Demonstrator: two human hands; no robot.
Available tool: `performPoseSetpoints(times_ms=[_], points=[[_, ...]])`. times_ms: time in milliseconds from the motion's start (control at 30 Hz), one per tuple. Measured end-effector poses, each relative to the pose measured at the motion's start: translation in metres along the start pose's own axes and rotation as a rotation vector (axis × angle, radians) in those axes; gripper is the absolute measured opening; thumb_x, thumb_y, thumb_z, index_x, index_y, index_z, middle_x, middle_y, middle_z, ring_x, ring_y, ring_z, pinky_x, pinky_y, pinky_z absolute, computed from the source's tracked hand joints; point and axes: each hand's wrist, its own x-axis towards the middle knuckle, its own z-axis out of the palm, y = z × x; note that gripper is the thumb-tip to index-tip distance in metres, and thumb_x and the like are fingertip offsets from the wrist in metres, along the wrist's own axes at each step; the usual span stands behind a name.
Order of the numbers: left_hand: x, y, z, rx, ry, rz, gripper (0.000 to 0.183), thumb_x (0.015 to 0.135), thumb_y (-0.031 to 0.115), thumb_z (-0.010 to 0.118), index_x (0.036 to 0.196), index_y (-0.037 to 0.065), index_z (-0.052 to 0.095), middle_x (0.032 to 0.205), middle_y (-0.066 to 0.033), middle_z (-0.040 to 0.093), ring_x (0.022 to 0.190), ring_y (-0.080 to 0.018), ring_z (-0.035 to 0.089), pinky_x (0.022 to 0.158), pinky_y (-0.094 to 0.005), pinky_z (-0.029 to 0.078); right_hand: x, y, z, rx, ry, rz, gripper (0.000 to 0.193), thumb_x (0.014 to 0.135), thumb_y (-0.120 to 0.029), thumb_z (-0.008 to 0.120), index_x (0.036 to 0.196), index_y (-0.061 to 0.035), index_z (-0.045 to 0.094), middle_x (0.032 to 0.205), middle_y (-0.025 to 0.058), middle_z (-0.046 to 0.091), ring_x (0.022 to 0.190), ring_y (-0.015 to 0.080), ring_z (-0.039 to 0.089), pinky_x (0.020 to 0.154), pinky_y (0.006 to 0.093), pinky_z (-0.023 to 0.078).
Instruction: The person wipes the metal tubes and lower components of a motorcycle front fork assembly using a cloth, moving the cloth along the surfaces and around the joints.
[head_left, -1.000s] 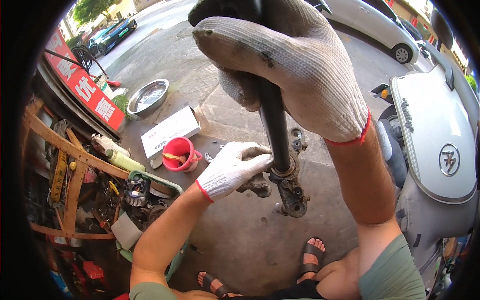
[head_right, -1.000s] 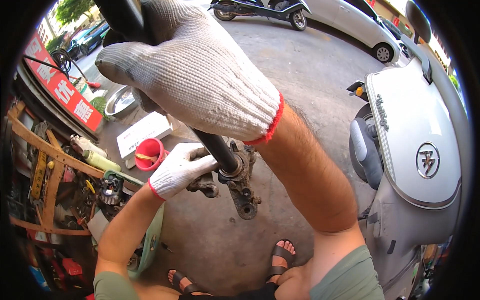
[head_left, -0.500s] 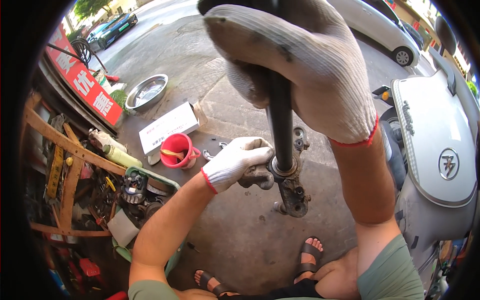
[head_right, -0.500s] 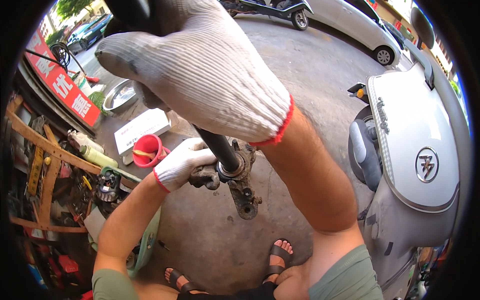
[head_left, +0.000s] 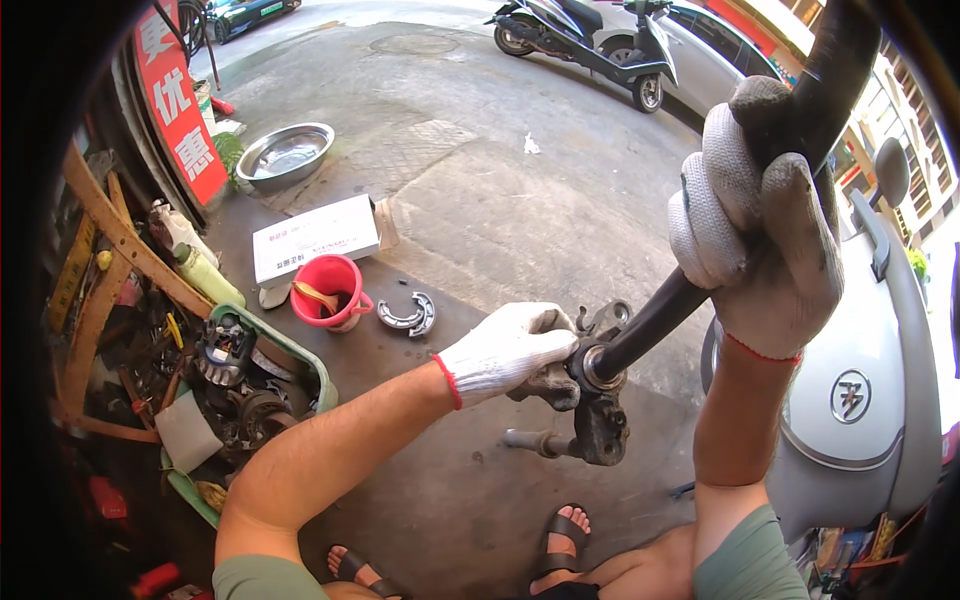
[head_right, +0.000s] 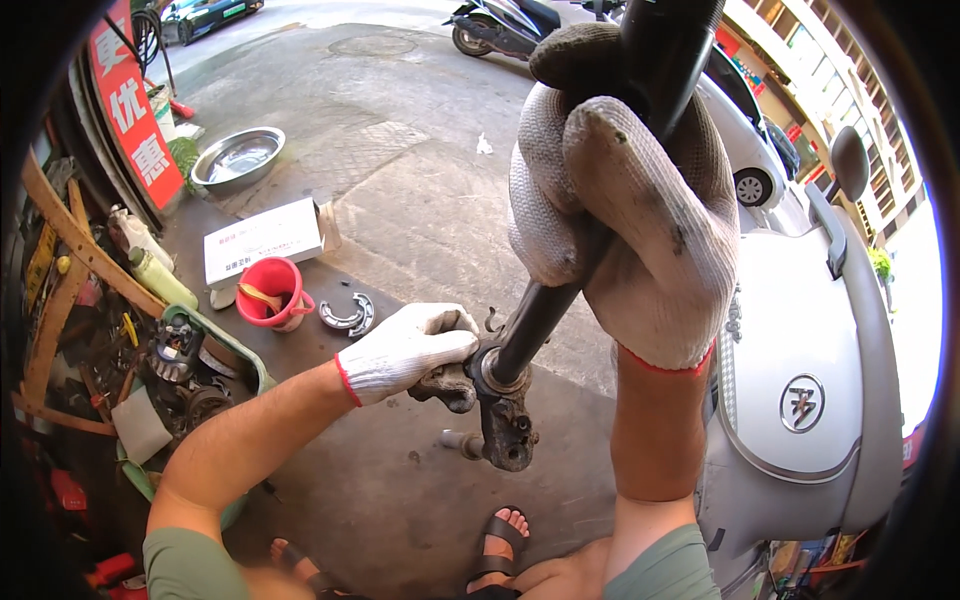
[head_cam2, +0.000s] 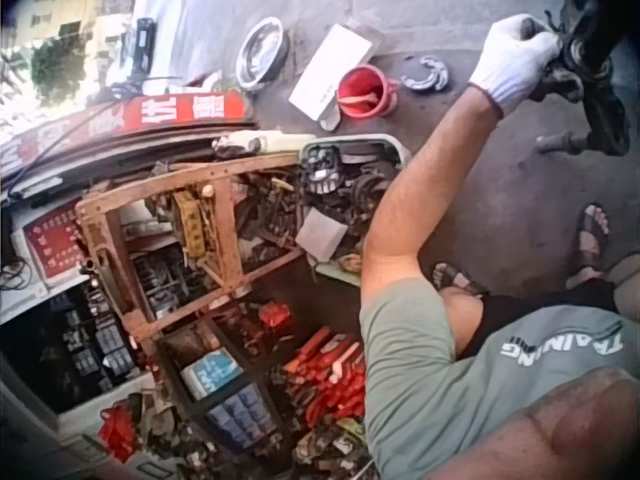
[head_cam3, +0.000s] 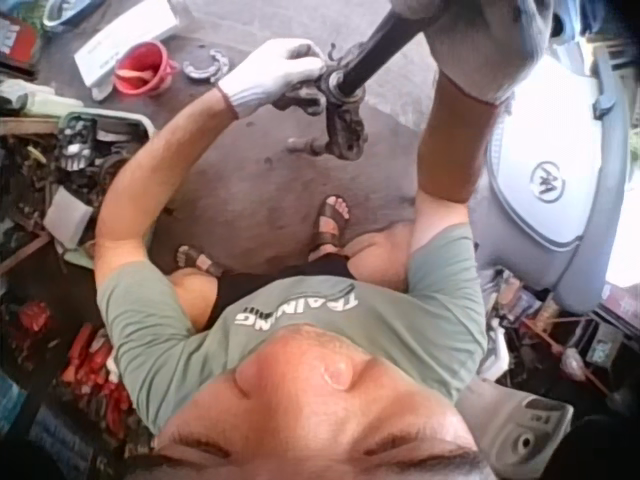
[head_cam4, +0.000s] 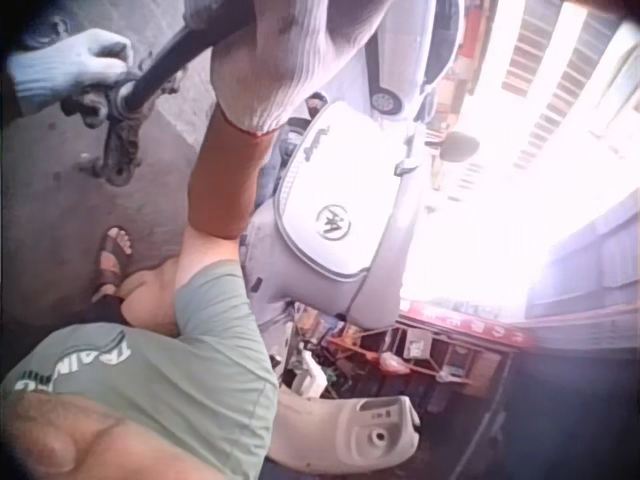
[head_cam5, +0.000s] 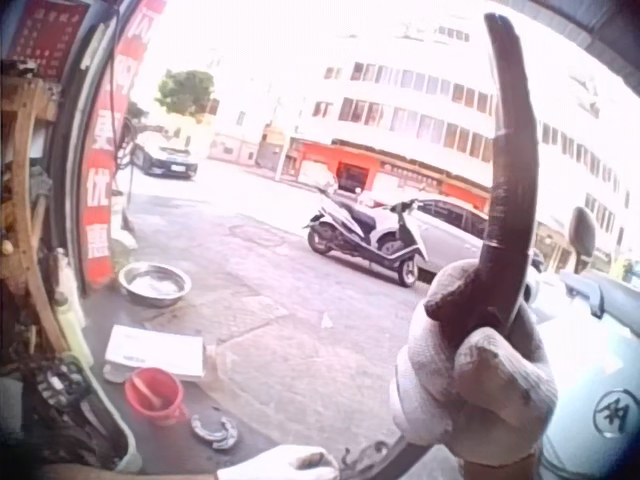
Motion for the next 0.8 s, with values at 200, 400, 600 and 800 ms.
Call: performPoseSetpoints(times_ms=[200, 400, 600, 800], points=[[-0.008, 0.007, -0.007, 0.172, 0.099, 0.053, 0.018, 0.099, 0.019, 0.063, 0.102, 0.001, 0.064, 0.080, -0.0008, 0.062, 0.064, -0.0047, 0.052, 0.053, -0.0243, 0.042, 0.005, 0.018, 0.003, 0.178, -0.010, 0.007, 0.049, 0.110, -0.031, 0.049, 0.147, 0.0000, 0.040, 0.086, 0.0009, 0.048, 0.052, 0.0050, 0.041, 0.047, 0.0250, 0.035], [-0.002, 0.003, -0.004, 0.117, 0.076, 0.047, 0.023, 0.097, 0.020, 0.064, 0.106, 0.000, 0.066, 0.089, -0.0037, 0.065, 0.080, -0.0074, 0.059, 0.070, -0.0251, 0.049, 0.004, 0.016, 0.003, 0.234, -0.012, -0.046, 0.047, 0.110, -0.030, 0.048, 0.145, 0.0010, 0.042, 0.085, 0.0015, 0.048, 0.050, 0.0047, 0.040, 0.047, 0.0249, 0.034], [-0.005, 0.037, 0.002, 0.542, 0.203, 0.199, 0.029, 0.092, 0.023, 0.058, 0.098, -0.005, 0.063, 0.091, -0.0252, 0.067, 0.086, -0.0336, 0.068, 0.079, -0.0406, 0.052, 0.007, 0.004, 0.018, 0.147, 0.008, -0.173, 0.043, 0.111, -0.027, 0.046, 0.140, 0.0037, 0.047, 0.082, 0.0034, 0.047, 0.048, 0.0069, 0.039, 0.044, 0.0255, 0.032], [-0.017, 0.069, -0.001, 0.275, 0.197, 0.216, 0.019, 0.097, 0.016, 0.059, 0.098, -0.002, 0.063, 0.087, -0.0068, 0.069, 0.069, -0.0084, 0.061, 0.061, -0.0265, 0.051, 0.010, -0.004, 0.029, 0.035, 0.095, -0.078, 0.042, 0.109, -0.026, 0.049, 0.138, 0.0048, 0.048, 0.080, 0.0041, 0.048, 0.048, 0.0077, 0.040, 0.044, 0.0254, 0.033]])
